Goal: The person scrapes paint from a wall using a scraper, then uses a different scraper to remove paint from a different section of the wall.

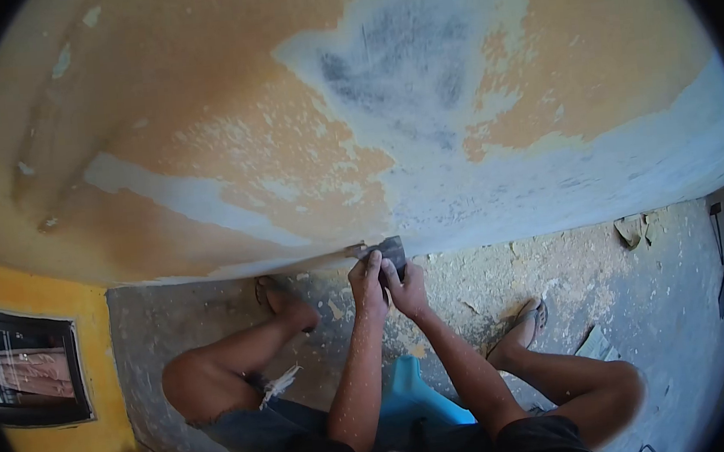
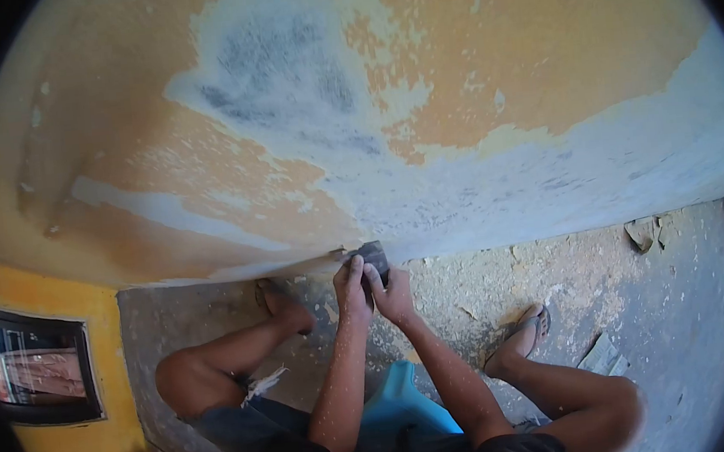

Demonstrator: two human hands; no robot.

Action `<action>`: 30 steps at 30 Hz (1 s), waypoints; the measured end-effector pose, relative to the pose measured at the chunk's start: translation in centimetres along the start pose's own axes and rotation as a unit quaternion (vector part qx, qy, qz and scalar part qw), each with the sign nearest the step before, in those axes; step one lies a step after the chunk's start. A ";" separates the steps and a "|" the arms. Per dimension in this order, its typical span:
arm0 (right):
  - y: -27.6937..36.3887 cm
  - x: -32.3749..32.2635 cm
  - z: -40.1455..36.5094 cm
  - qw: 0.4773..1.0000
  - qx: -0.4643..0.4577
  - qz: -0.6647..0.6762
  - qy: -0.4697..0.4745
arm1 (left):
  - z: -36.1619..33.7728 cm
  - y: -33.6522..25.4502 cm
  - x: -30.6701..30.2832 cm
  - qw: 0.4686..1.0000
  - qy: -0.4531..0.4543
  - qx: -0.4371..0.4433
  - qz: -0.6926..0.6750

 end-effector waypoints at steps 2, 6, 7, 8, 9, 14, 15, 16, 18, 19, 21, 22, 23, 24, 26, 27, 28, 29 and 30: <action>3.2 0.3 1.2 1.000 0.004 -0.006 0.016 | 0.4 -3.0 1.1 0.999 0.028 0.024 0.010; 5.9 0.8 1.3 1.000 0.017 -0.018 0.017 | -0.5 -7.0 2.0 0.994 0.074 0.045 0.062; 5.3 1.1 1.4 0.999 -0.024 -0.031 -0.023 | -0.6 -7.7 2.6 0.992 0.068 0.050 0.093; 4.9 1.1 1.1 1.000 -0.003 0.003 -0.017 | -0.5 -6.7 2.0 0.991 0.053 0.066 0.107; 4.7 0.8 0.6 1.000 -0.016 0.005 -0.020 | -0.4 -6.1 2.3 0.984 0.007 0.121 0.128; 4.7 1.4 -0.6 0.996 0.073 0.042 0.011 | -0.9 -5.6 1.7 0.999 0.031 -0.007 0.011; 4.6 2.0 -1.4 0.995 0.085 0.043 0.013 | -1.6 -6.2 1.6 0.999 0.024 -0.015 0.015; 4.6 2.5 -1.8 0.996 0.074 0.042 -0.004 | -1.8 -7.1 1.8 0.999 0.018 -0.018 0.038; 4.7 3.0 -1.7 0.994 0.079 0.068 -0.017 | -1.3 -7.8 2.0 0.997 0.023 -0.013 0.068; 4.8 2.8 -1.6 0.994 0.083 0.067 -0.016 | -1.3 -7.4 1.7 0.997 0.021 -0.016 0.067; 4.9 2.4 -1.1 0.992 0.090 0.091 -0.002 | -0.5 -6.3 1.2 0.998 0.043 0.010 0.042; 4.0 2.2 -0.7 0.991 0.075 0.110 0.001 | -0.3 -5.5 1.2 0.998 0.057 0.002 0.016; 3.0 1.5 -0.6 0.991 0.076 0.108 0.002 | -0.3 -4.6 1.0 0.998 0.055 0.001 0.014; 2.8 0.6 0.0 0.997 0.045 0.055 0.033 | -0.1 -3.7 1.0 0.998 0.047 -0.017 -0.025; 2.2 0.3 0.4 0.999 -0.009 0.001 0.046 | 0.2 -2.7 0.7 0.997 0.056 -0.028 -0.049; 1.2 0.6 0.2 0.999 -0.011 0.001 0.045 | 0.1 -2.6 0.8 0.997 0.058 -0.027 -0.048; 0.5 1.0 0.0 1.000 -0.002 -0.009 0.030 | -0.1 -2.7 0.7 0.999 0.035 -0.019 -0.028; -0.2 1.4 0.1 1.000 0.007 -0.019 0.014 | 0.0 -2.8 0.6 1.000 0.013 -0.011 -0.007; 3.3 1.1 0.3 0.999 0.006 0.048 0.017 | 0.1 -3.6 1.2 1.000 0.014 -0.008 -0.005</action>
Point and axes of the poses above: each hand's wrist, its own z-axis towards the middle knuckle, its own x-axis out of the palm, y = z × x, the point moved 3 cm from there along z, towards the middle knuckle, and after that the axes turned 5 degrees about y, right-handed, at the moved point
